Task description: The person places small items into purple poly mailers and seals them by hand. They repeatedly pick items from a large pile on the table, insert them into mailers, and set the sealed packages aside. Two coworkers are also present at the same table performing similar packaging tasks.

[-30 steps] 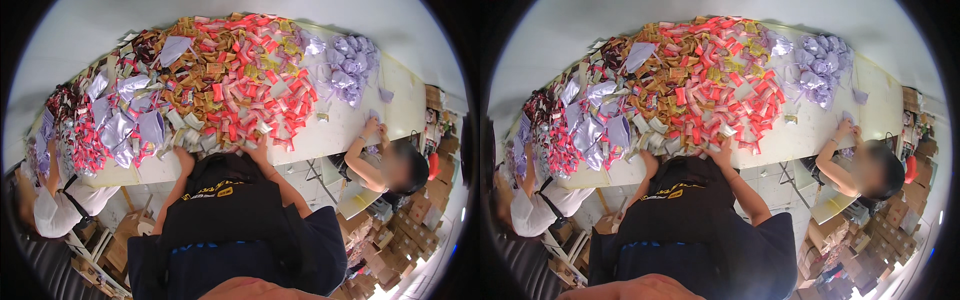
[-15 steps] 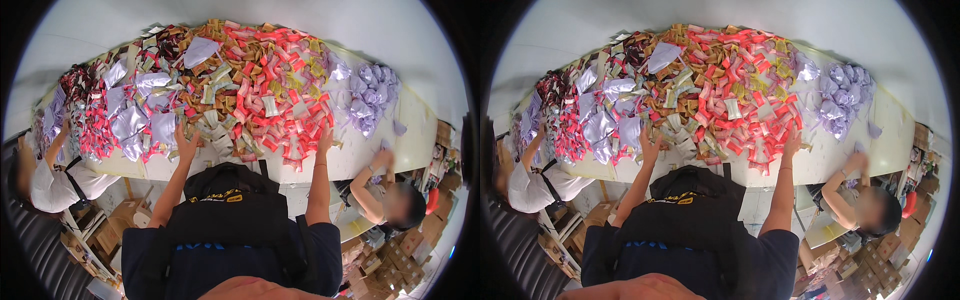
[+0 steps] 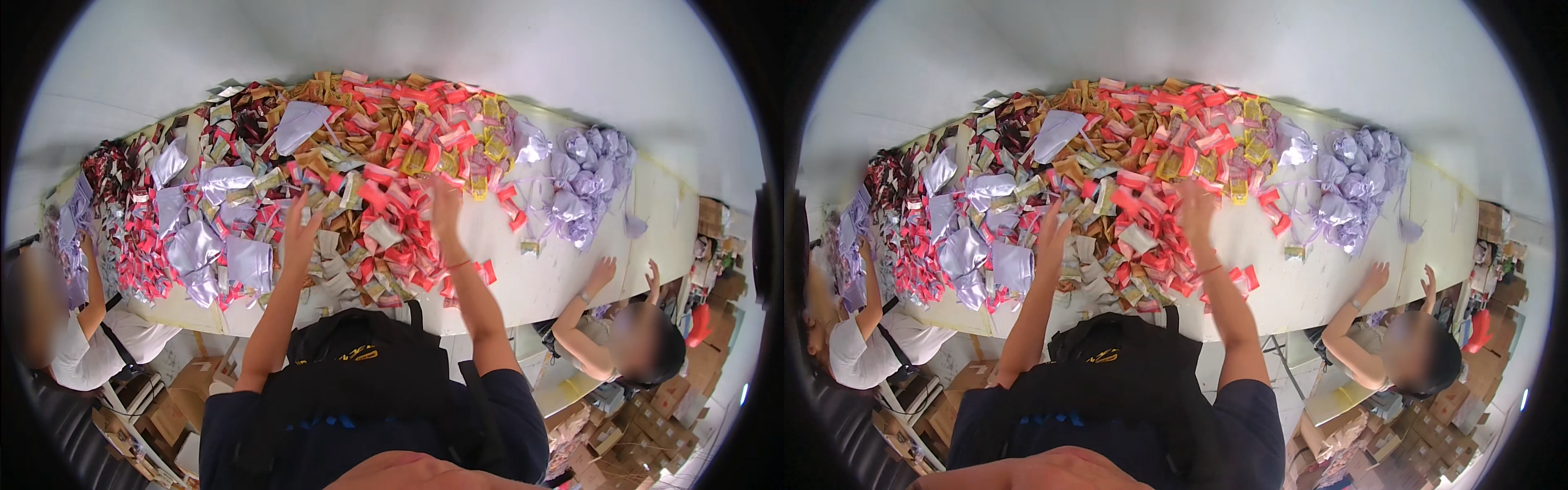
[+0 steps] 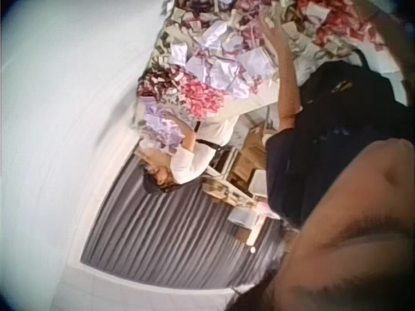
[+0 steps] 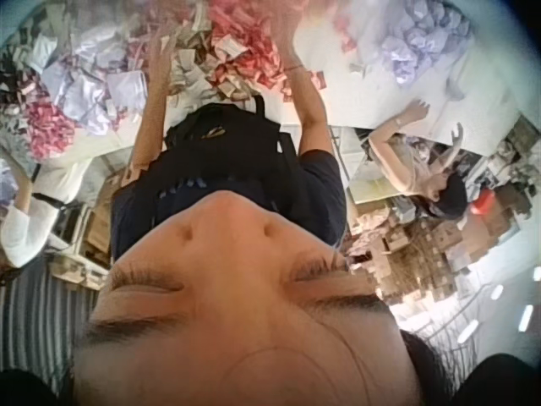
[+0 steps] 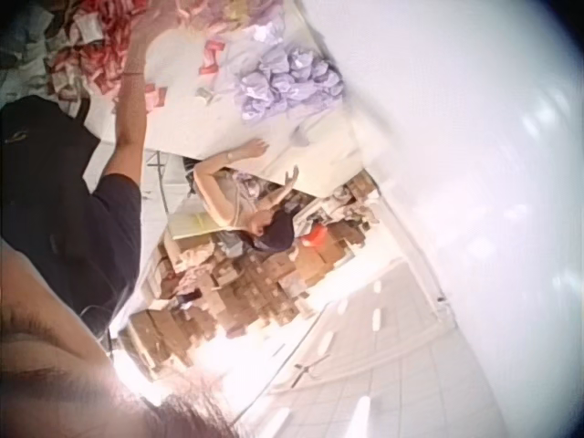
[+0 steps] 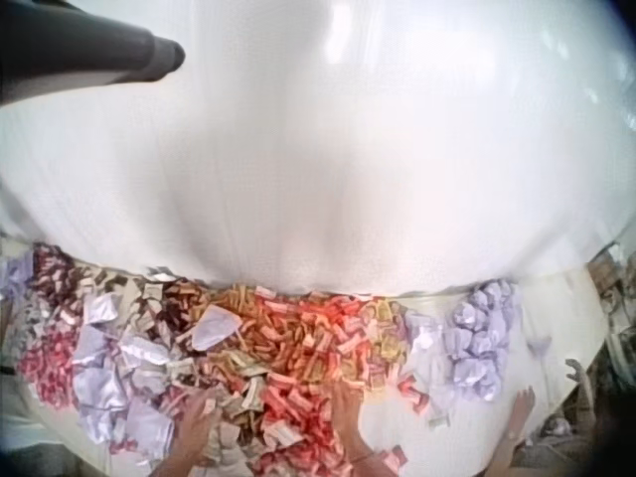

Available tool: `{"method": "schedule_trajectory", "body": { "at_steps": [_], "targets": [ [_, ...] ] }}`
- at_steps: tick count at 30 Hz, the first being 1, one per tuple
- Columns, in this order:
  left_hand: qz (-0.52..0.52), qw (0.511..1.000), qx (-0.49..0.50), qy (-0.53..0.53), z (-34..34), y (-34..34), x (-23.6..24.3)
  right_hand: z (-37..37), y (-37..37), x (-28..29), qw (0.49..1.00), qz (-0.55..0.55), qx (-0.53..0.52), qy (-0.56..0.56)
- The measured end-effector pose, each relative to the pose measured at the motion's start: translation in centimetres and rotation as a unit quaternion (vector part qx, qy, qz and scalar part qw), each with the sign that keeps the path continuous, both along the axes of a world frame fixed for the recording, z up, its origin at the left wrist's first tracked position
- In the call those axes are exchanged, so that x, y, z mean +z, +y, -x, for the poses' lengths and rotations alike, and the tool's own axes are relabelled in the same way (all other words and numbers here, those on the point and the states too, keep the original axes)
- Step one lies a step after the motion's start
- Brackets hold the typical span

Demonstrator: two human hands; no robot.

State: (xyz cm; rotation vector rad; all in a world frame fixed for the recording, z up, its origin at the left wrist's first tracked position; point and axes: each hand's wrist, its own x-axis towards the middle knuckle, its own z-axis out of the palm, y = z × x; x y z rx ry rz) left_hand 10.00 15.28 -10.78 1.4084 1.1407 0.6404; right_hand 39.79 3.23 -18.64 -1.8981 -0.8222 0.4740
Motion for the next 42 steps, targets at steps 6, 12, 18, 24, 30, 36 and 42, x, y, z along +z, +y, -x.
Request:
{"method": "schedule_trajectory", "body": {
  "at_steps": [6, 12, 18, 24, 30, 36, 42],
  "targets": [
    [-0.211, 0.929, 0.076, 0.294, 11.8, -1.4, -1.0, -24.6, 1.0, -9.1, 0.926, 0.177, -0.037, -0.332],
    [-0.209, 0.863, 0.116, 0.445, 13.0, -2.0, -3.1, -19.3, 9.1, -4.9, 0.915, 0.387, -0.028, -0.108],
    [-0.208, 0.914, 0.168, 0.304, 14.5, -0.5, -2.5, -7.5, 8.4, -1.1, 0.986, 0.12, 0.014, -0.114],
    [-0.282, 0.871, 0.032, 0.402, 20.1, -3.8, -4.0, -4.4, 6.5, 2.0, 0.999, -0.01, -0.002, -0.052],
    [-0.197, 0.922, 0.196, 0.271, 18.2, -3.8, 2.0, -2.1, 3.3, 4.9, 0.923, -0.101, 0.042, 0.369],
    [-0.183, 0.957, 0.151, 0.167, 17.2, -6.6, 8.0, -2.1, 0.8, 2.6, 0.917, -0.108, -0.061, 0.38],
    [-0.228, 0.952, -0.011, 0.202, 15.4, -11.5, 8.8, -2.7, 1.6, 2.2, 0.991, 0.126, -0.051, -0.019]
  ]
}}
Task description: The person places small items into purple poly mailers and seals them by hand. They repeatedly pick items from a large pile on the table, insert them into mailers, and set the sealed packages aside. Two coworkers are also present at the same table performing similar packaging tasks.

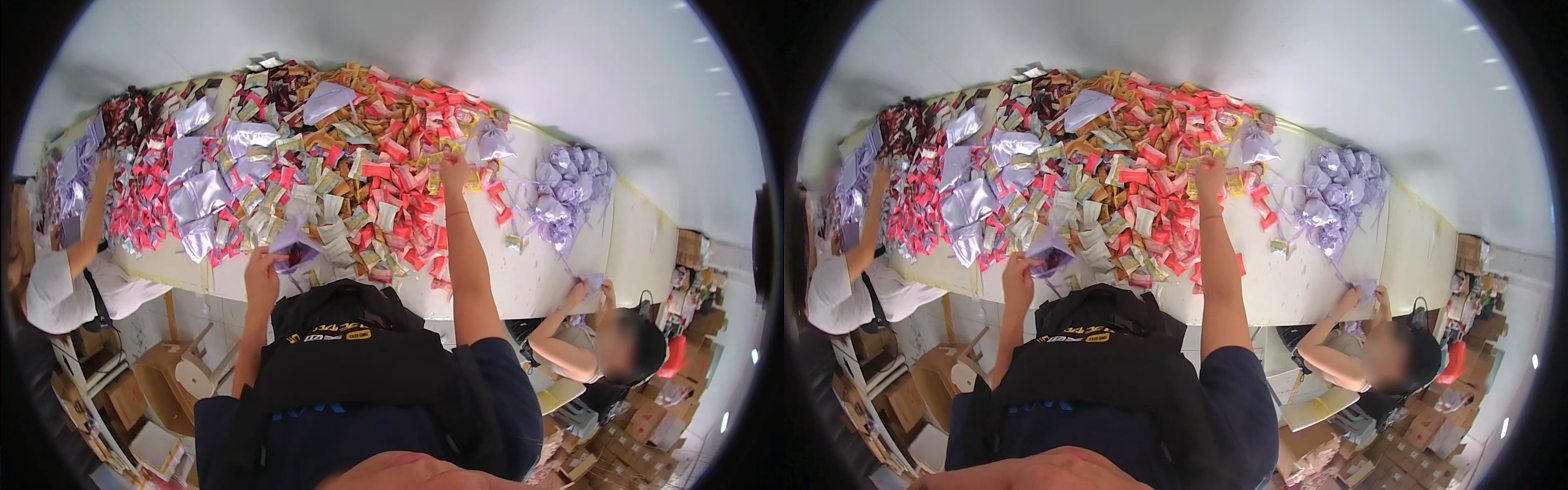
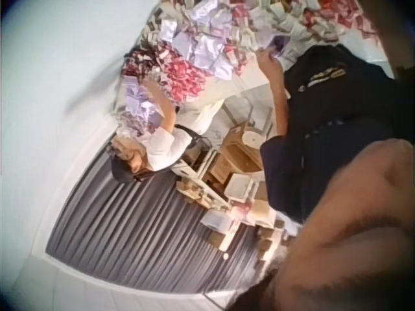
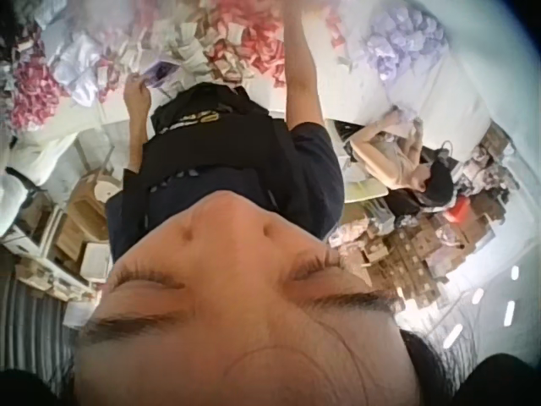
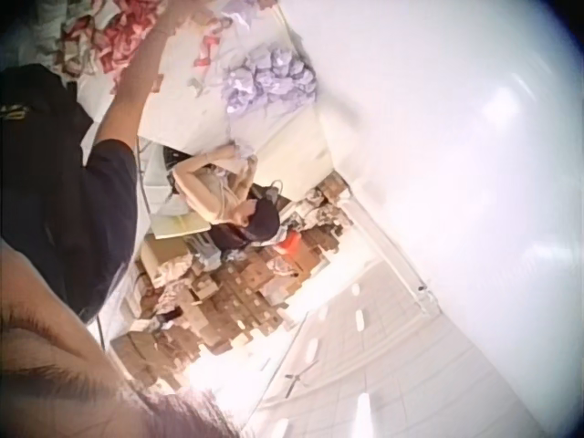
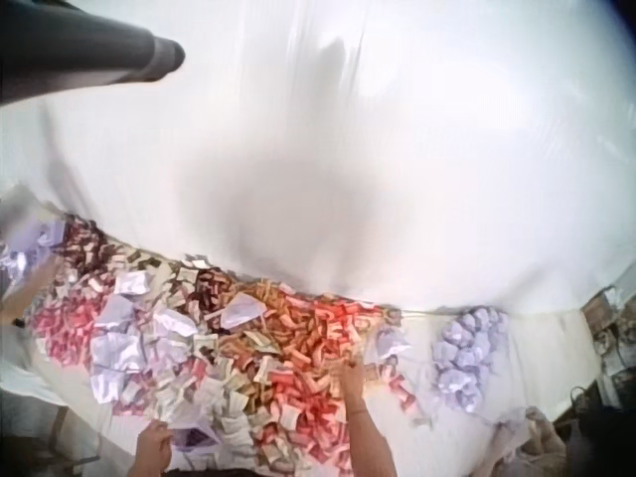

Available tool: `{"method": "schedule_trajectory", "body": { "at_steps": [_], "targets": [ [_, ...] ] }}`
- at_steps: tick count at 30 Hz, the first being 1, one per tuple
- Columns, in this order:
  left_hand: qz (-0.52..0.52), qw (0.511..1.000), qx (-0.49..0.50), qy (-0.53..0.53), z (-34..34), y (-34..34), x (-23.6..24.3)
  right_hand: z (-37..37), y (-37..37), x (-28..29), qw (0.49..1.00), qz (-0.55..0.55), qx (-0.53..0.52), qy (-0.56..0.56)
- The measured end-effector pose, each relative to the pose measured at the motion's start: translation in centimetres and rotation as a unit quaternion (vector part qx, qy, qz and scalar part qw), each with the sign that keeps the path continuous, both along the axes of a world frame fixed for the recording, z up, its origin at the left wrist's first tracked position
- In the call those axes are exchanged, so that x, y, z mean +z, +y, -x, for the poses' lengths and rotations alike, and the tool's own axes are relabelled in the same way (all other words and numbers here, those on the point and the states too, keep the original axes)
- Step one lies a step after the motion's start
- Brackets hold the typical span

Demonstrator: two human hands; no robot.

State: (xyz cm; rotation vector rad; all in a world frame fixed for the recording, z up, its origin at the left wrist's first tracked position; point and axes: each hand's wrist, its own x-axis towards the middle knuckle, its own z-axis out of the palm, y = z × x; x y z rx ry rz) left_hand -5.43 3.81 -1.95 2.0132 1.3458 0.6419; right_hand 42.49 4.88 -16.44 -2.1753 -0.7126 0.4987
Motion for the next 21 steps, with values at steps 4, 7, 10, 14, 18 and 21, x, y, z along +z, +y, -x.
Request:
{"method": "schedule_trajectory", "body": {
  "at_steps": [4, 7, 10, 14, 18, 21],
  "targets": [
    [0.038, 0.997, 0.002, 0.07, -0.8, -2.0, -1.4, 2.2, -0.2, -2.2, 0.977, 0.124, -0.02, -0.173],
    [0.058, 0.997, -0.019, 0.044, -2.1, -2.3, -0.9, 2.1, -1.7, -4.3, 0.982, 0.1, -0.02, -0.161],
    [0.059, 0.996, -0.016, 0.058, -1.8, -2.2, -1.6, 1.2, -2.7, -4.6, 0.997, -0.018, -0.069, -0.039],
    [0.053, 0.997, -0.012, 0.052, -1.7, -1.7, -2.7, 0.2, -0.2, -3.1, 0.977, -0.139, -0.068, 0.147],
    [0.06, 0.997, -0.027, 0.048, -2.7, -1.7, -2.5, 2.2, 5.4, -1.1, 0.989, -0.063, -0.067, -0.114],
    [0.05, 0.996, -0.028, 0.073, -3.9, -1.5, -1.2, 2.2, 5.4, -2.7, 0.993, 0.008, 0.026, -0.111]
  ]
}}
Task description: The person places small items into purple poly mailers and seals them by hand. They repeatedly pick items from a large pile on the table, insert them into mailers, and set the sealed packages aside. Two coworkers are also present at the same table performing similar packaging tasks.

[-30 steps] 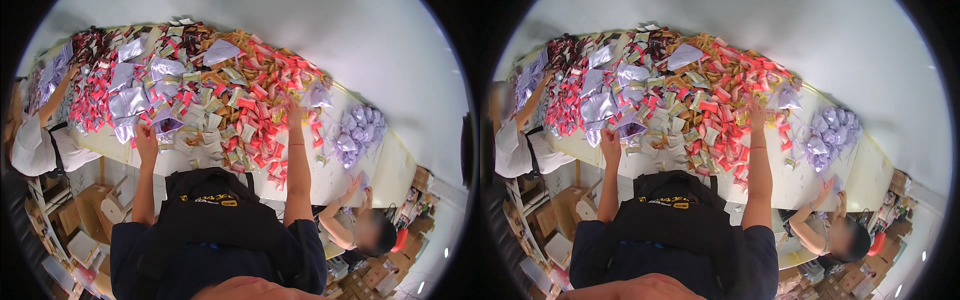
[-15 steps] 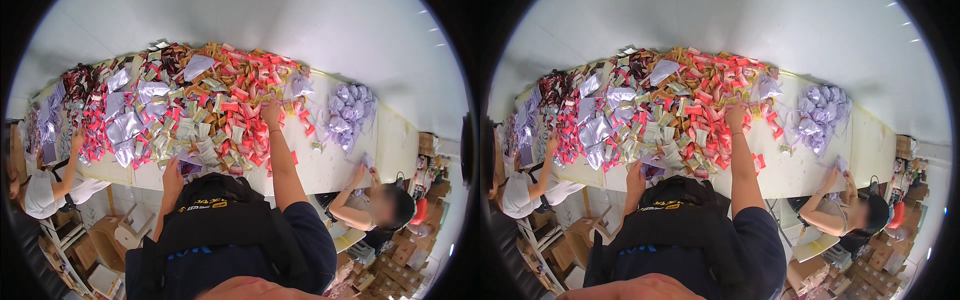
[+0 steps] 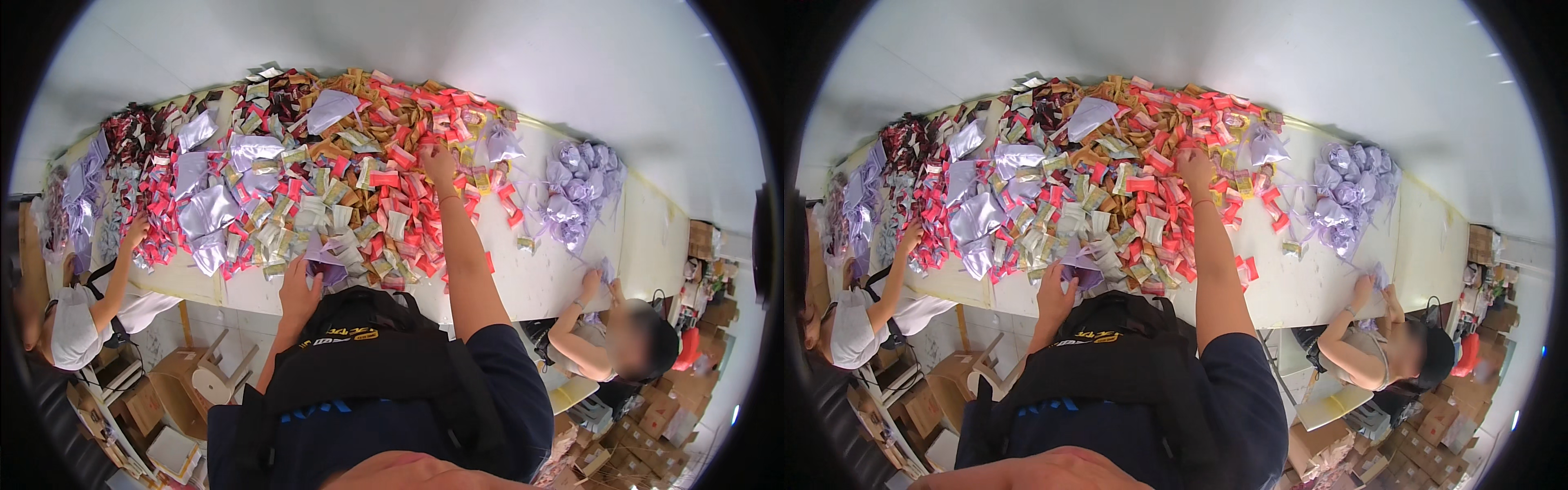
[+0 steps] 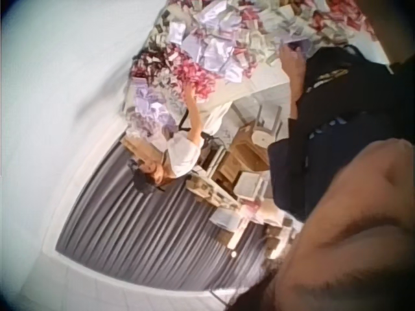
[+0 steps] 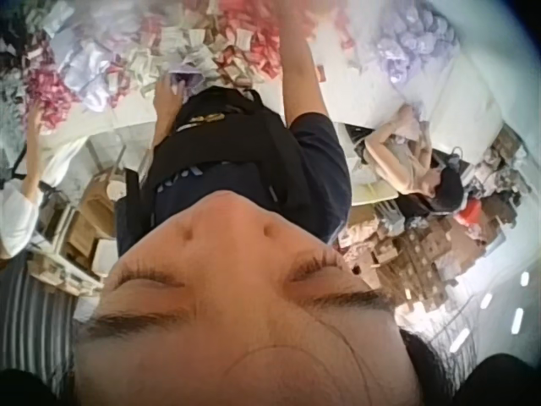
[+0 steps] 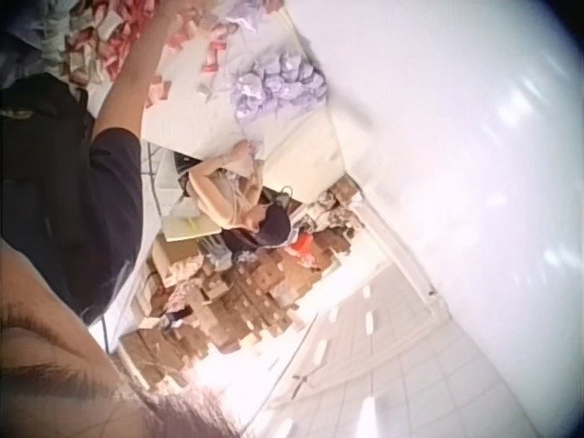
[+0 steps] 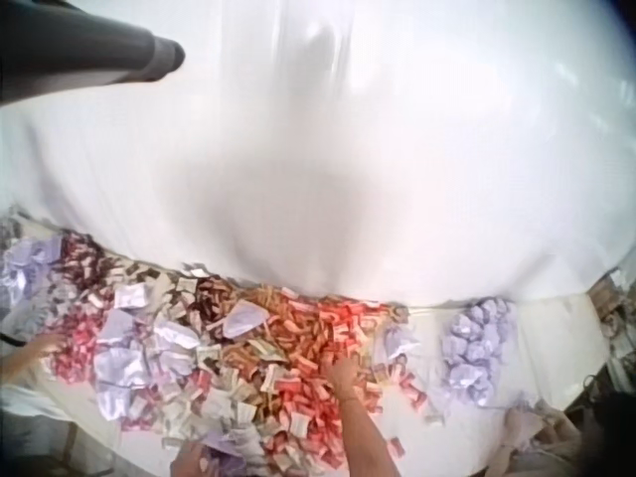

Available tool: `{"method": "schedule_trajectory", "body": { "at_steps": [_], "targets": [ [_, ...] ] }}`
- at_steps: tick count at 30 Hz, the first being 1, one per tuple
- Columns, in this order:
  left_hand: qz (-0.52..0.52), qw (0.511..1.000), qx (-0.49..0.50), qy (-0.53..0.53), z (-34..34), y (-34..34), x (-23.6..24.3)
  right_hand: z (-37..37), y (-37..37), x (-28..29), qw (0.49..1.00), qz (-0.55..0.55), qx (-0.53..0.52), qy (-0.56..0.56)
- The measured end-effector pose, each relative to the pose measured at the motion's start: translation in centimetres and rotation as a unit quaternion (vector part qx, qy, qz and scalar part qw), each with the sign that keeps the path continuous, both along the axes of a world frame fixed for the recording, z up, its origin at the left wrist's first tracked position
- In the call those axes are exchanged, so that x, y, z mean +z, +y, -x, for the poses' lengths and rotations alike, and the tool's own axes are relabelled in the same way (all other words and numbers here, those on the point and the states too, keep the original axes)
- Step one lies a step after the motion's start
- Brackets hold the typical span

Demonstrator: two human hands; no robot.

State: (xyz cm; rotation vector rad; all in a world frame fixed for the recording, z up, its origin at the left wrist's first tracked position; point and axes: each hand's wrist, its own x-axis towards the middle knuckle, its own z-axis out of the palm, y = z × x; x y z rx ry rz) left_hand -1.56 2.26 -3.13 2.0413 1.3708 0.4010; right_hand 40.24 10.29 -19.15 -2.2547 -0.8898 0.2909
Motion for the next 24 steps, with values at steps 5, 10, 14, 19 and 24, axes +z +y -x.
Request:
{"method": "schedule_trajectory", "body": {
  "at_steps": [5, 10, 14, 19, 24],
  "targets": [
    [-0.066, 0.997, 0.026, 0.028, 0.7, 0.4, -4.6, -1.5, -3.7, -3.2, 0.935, -0.251, -0.008, 0.25],
    [0.001, 0.997, 0.079, -0.012, 1.3, 0.6, -4.8, 4.2, -6.6, 7.5, 0.803, -0.225, -0.064, 0.549],
    [-0.003, 0.996, 0.071, -0.046, 1.6, 0.7, -5.2, 8.5, -5.8, 10.4, 0.738, -0.209, -0.062, 0.639],
    [0.003, 0.997, 0.052, -0.053, 1.7, 0.4, -5.1, 12.5, -4.7, 7.1, 0.919, 0.044, 0.307, 0.243],
    [0.018, 0.997, 0.045, -0.056, 1.7, 0.4, -4.7, 14.0, -4.0, 3.5, 0.913, 0.099, 0.353, -0.178]
  ]
}}
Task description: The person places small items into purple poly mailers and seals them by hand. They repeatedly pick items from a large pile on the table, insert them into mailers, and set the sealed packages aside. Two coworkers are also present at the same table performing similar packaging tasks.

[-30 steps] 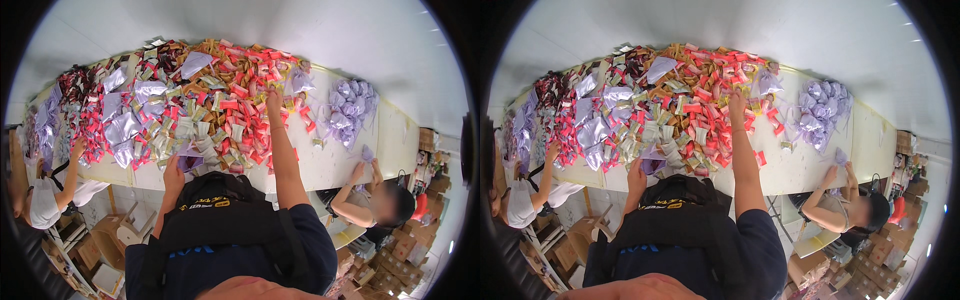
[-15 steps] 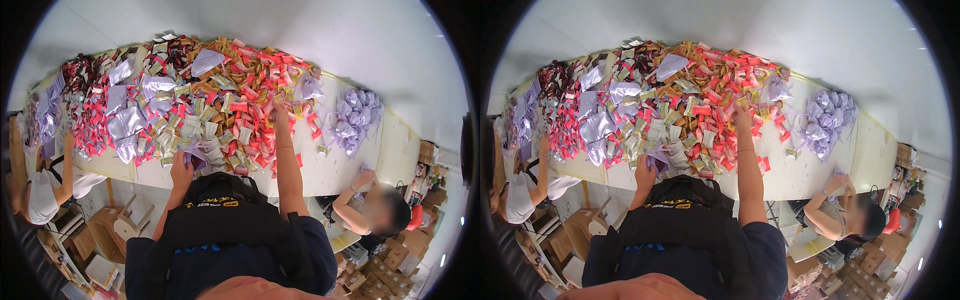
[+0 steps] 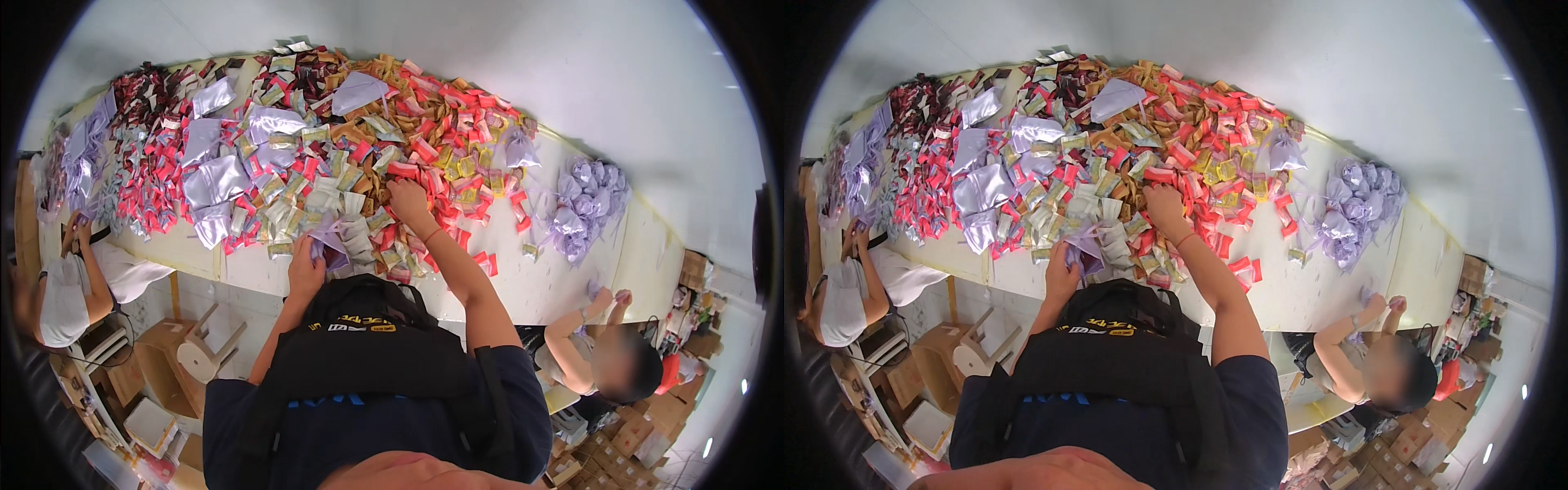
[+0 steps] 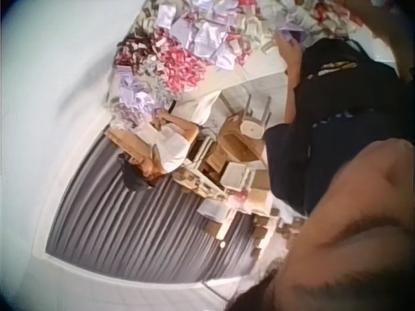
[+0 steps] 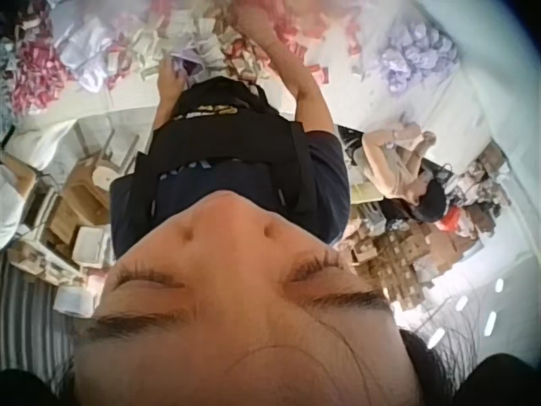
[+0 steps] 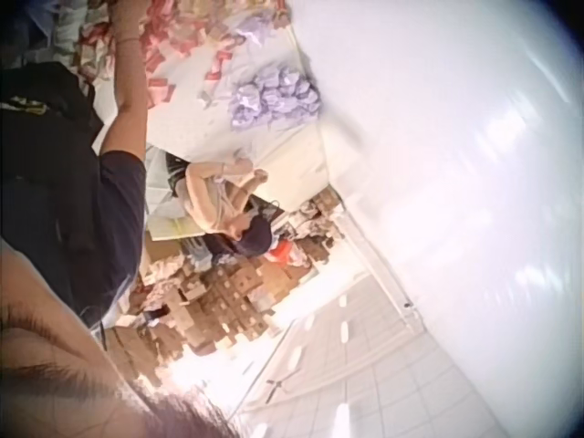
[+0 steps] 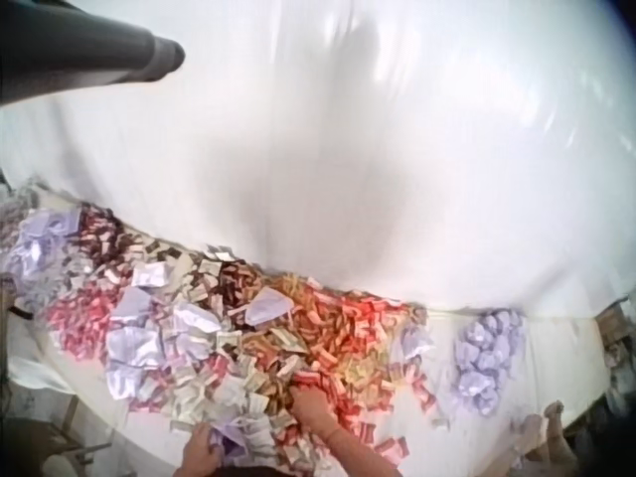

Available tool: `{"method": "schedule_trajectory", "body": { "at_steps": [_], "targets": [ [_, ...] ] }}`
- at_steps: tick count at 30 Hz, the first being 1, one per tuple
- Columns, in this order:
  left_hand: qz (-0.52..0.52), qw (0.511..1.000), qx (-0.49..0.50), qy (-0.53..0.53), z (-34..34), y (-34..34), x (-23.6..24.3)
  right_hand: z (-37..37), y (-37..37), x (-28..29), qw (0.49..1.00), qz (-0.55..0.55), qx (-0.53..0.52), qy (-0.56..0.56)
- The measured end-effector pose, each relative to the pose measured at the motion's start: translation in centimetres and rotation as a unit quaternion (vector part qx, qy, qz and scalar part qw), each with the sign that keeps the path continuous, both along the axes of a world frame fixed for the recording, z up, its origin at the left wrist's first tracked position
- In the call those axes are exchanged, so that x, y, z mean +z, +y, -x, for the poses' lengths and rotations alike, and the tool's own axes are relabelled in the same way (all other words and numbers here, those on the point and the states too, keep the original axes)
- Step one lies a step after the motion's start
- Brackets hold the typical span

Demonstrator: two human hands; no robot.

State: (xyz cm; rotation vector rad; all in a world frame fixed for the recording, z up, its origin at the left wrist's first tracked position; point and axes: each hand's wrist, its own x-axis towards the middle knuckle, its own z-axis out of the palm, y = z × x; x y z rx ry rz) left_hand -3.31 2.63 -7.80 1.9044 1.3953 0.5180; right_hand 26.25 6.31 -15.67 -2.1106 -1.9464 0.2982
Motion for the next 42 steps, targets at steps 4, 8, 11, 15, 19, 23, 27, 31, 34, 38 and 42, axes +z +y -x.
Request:
{"method": "schedule_trajectory", "body": {
  "at_steps": [4, 8, 11, 15, 19, 23, 27, 31, 34, 38, 42],
  "targets": [
    [0.006, 0.999, 0.033, 0.011, 0.2, -0.2, -0.1, 0.1, 0.9, 5.0, 0.99, -0.005, -0.044, 0.134],
    [0.01, 0.998, 0.046, 0.037, -0.1, -0.2, 0.9, -0.5, 3.5, 6.9, 0.996, -0.061, 0.011, 0.071],
    [0.023, 0.999, 0.011, 0.032, -0.5, 0.6, 3.6, -2.0, 5.1, 2.9, 0.986, 0.012, 0.158, -0.043],
    [-0.015, 0.999, 0.027, -0.032, 0.2, 0.7, 4.2, -2.7, 5.0, 6.0, 0.993, 0.004, 0.054, 0.103],
    [-0.017, 0.997, 0.036, -0.071, -0.1, 1.5, 5.5, -4.1, 3.9, 7.9, 0.833, 0.027, -0.099, 0.544],
    [-0.015, 0.998, 0.004, -0.063, -0.7, 2.1, 6.2, -5.9, 1.6, 5.8, 0.751, 0.07, -0.233, 0.613],
    [-0.026, 0.997, 0.002, -0.071, -1.0, 2.0, 6.6, -5.1, -0.3, 7.7, 0.766, -0.023, -0.227, 0.601],
    [-0.022, 0.996, -0.004, -0.091, -1.6, 1.3, 7.3, -5.7, -2.4, 7.6, 0.603, 0.022, -0.3, 0.739],
    [-0.029, 0.995, -0.006, -0.092, -1.7, 0.8, 7.4, -6.8, -3.8, 7.2, 0.388, 0.12, -0.207, 0.89],
    [-0.05, 0.994, -0.02, -0.09, -1.9, 0.7, 7.7, -5.3, -4.7, 5.2, 0.445, 0.019, -0.284, 0.849],
    [-0.042, 0.993, -0.014, -0.109, -1.9, 0.1, 8.0, -4.9, -5.3, 4.5, 0.458, 0.021, -0.289, 0.84]
  ]
}}
